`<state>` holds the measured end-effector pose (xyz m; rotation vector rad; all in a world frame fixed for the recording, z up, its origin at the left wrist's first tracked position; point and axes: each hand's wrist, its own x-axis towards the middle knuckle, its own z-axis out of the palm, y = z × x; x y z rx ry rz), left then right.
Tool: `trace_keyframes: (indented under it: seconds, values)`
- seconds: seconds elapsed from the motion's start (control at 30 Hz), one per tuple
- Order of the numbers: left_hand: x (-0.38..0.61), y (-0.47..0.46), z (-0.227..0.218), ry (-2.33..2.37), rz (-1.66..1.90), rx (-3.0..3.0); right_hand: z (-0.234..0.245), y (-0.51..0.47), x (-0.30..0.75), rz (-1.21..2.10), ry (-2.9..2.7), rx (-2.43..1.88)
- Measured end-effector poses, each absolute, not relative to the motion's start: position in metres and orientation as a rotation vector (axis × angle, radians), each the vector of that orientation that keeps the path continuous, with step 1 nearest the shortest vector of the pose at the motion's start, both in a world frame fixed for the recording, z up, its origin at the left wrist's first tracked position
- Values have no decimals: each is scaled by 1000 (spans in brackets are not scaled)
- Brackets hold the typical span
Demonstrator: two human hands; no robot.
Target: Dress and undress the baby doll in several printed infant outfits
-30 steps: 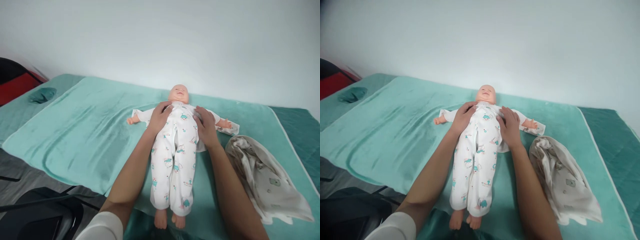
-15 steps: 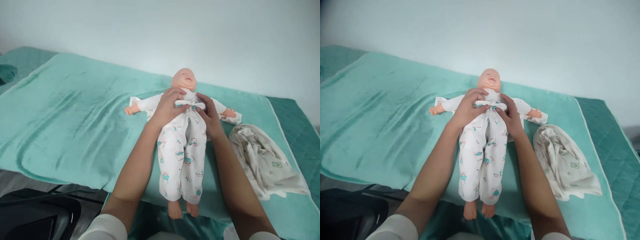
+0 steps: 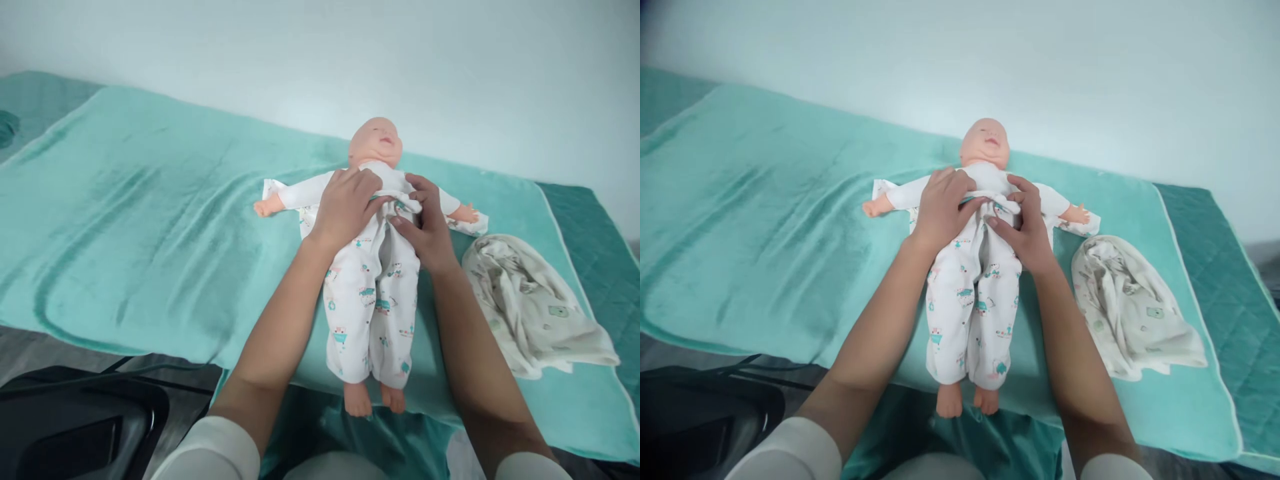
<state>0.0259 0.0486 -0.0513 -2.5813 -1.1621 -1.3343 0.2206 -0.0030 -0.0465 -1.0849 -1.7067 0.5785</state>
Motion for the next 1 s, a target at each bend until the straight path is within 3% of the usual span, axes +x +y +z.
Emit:
trace_keyframes:
  seconds: [0.4,0.67,1.0]
  values:
    - [15,46,-61,-1255,-1365,-2489,-73,-62,235,555,-1361,-980]
    - [10,34,-72,-1336,-1665,-2429,-65,-63,231,626,-1491,-1356]
    - [-6,-71,-83,-1532,-1825,-2472,-68,-61,228,444,-1524,-1439]
